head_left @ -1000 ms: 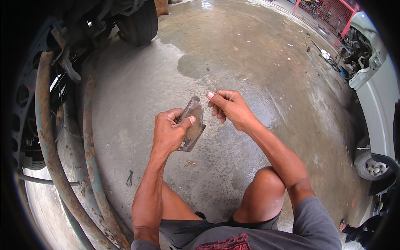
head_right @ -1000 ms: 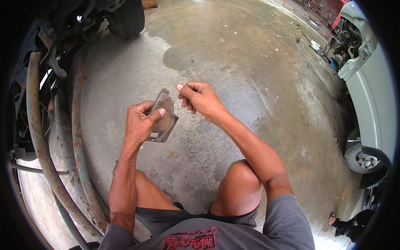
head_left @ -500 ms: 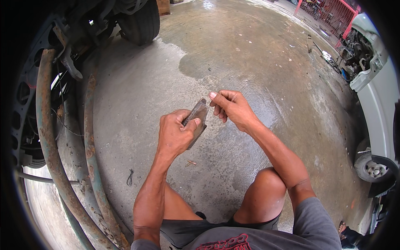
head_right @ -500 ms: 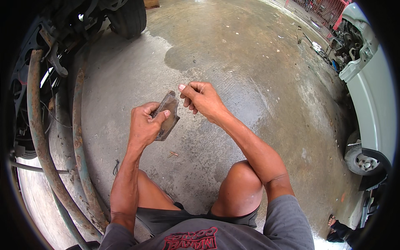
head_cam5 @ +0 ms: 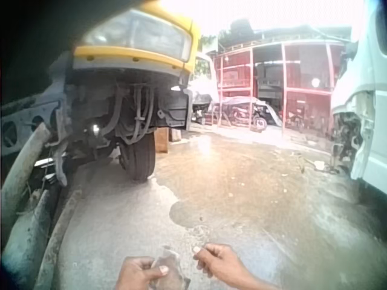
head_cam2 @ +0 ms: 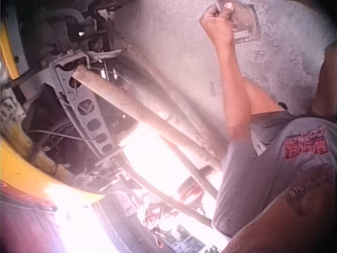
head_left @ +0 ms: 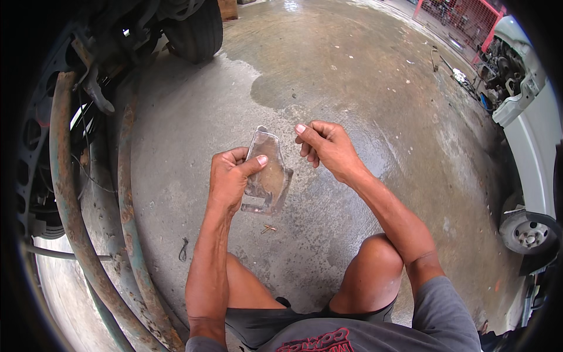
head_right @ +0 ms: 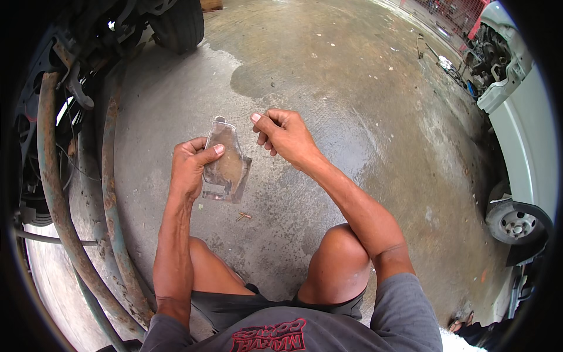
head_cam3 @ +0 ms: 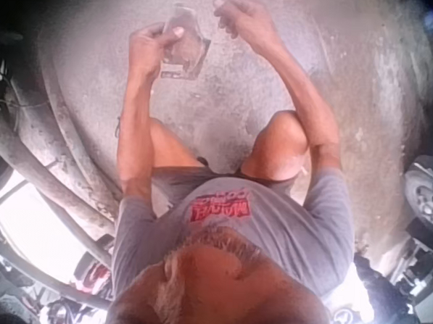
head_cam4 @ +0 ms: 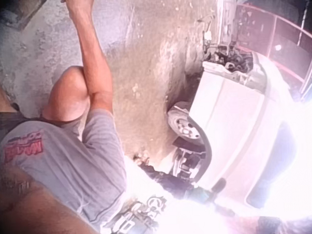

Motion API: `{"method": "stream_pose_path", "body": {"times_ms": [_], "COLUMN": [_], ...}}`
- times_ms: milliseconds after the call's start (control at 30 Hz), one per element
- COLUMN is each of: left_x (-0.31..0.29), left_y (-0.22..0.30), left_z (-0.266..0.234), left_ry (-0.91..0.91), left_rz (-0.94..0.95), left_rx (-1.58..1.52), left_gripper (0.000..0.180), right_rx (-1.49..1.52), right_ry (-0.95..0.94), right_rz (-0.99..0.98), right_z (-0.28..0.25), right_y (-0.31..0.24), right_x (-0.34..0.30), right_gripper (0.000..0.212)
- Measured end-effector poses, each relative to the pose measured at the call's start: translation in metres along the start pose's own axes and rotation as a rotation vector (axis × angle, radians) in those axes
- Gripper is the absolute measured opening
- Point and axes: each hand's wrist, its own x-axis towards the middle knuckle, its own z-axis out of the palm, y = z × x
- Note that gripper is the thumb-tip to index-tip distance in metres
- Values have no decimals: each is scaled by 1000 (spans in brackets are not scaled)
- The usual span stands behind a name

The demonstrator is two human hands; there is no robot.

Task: The person holds a small rusty metal bracket with both hands, turning it over to view different sides and edges. The person squats and stands while continuing to handle the part, occasionally pointing toward a nearby white van.

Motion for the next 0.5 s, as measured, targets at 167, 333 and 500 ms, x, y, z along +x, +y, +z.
{"method": "stream_pose_path", "body": {"times_ms": [167,333,500], "left_x": [2,3,1], "left_y": [3,2,5], "left_z": [-2,-2,-1], "left_ry": [-19,-18,-19], "left_rz": [-92,-116,-117], "left_rx": [-65,-50,-111], "left_gripper": [18,20,18], "right_rx": [-4,-27,-45], "right_ry": [-7,17,-31], "right_rz": [-14,-38,-118], "right_z": [0,0,4], "right_y": [-1,-5,-32], "right_x": [0,-3,-21], "right_gripper": [38,40,36]}}
